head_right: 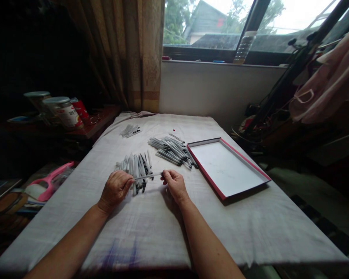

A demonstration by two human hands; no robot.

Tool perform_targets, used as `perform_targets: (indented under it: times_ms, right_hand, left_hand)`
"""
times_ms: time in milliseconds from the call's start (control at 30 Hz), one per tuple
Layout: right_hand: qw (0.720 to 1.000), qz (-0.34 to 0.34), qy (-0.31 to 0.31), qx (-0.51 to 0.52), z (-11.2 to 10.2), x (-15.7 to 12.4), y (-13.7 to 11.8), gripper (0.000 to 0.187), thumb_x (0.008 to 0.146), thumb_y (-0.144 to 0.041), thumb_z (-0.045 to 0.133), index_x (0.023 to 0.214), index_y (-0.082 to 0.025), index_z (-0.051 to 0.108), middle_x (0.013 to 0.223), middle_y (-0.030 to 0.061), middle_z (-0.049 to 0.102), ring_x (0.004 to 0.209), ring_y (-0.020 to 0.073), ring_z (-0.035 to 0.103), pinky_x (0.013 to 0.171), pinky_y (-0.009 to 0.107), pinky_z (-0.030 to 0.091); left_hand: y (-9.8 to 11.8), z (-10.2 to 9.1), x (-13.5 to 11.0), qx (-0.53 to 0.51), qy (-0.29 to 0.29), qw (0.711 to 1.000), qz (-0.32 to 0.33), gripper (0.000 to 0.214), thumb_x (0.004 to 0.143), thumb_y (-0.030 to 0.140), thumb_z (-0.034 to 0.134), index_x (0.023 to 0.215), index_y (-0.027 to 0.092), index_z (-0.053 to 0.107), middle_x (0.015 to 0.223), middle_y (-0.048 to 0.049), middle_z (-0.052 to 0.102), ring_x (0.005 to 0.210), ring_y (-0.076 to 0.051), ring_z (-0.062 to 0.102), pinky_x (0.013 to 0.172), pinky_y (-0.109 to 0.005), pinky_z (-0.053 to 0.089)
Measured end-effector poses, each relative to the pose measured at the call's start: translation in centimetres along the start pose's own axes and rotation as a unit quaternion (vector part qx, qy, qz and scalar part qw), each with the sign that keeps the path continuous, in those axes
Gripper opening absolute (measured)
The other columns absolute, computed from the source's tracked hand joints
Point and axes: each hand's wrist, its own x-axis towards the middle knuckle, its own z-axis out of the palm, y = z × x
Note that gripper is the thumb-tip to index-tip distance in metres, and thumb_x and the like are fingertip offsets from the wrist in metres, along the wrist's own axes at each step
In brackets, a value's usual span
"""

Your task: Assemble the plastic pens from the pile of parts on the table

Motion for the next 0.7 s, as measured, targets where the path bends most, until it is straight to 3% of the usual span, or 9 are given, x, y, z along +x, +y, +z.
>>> perform_targets:
  times_ms: [200,367,533,700]
  right_hand:
    - [0.999,0.018,-0.019,0.026,-0.24,-0.08,-0.36,0.033,0.064,-0.046,0.077,0.080,-0.017,0.072,0.071,0.0035,0.070,0.054,0.0119,0.054,0.042,0.020,0.031]
    - [0.998,0.037,-0.016,0.049,-0.08,-0.16,-0.40,0.042,0.062,-0.044,0.079,0.095,-0.019,0.072,0.077,0.0037,0.072,0.057,0.0116,0.055,0.040,0.018,0.028]
    - [0.998,0.044,-0.007,0.038,-0.02,-0.03,-0.28,0.039,0.063,-0.054,0.078,0.067,-0.017,0.067,0.063,0.0029,0.067,0.050,0.0092,0.050,0.039,0.019,0.028]
    - [0.997,0.055,-0.008,0.048,-0.11,0.08,-0.40,0.039,0.059,-0.052,0.081,0.067,-0.017,0.067,0.062,0.0029,0.068,0.048,0.0091,0.049,0.039,0.018,0.026]
  left_hand:
    - [-0.06,0.08,-0.05,0.000,0.001,1.000,0.002,0.043,0.102,0.042,0.034,0.078,0.022,0.063,0.071,-0.0032,0.063,0.074,-0.020,0.057,0.080,-0.034,0.044]
    - [-0.16,0.13,-0.11,0.000,0.004,1.000,0.000,0.042,0.103,0.041,0.034,0.080,0.021,0.063,0.073,-0.0032,0.064,0.075,-0.019,0.058,0.081,-0.034,0.045]
    - [-0.11,0.19,-0.12,-0.004,0.003,1.000,0.007,0.040,0.102,0.040,0.035,0.080,0.021,0.062,0.072,-0.0029,0.064,0.074,-0.019,0.058,0.079,-0.034,0.045]
    - [-0.03,0.15,-0.08,-0.007,-0.006,1.000,0.014,0.040,0.102,0.041,0.035,0.080,0.021,0.062,0.073,-0.0026,0.064,0.074,-0.019,0.058,0.079,-0.034,0.045]
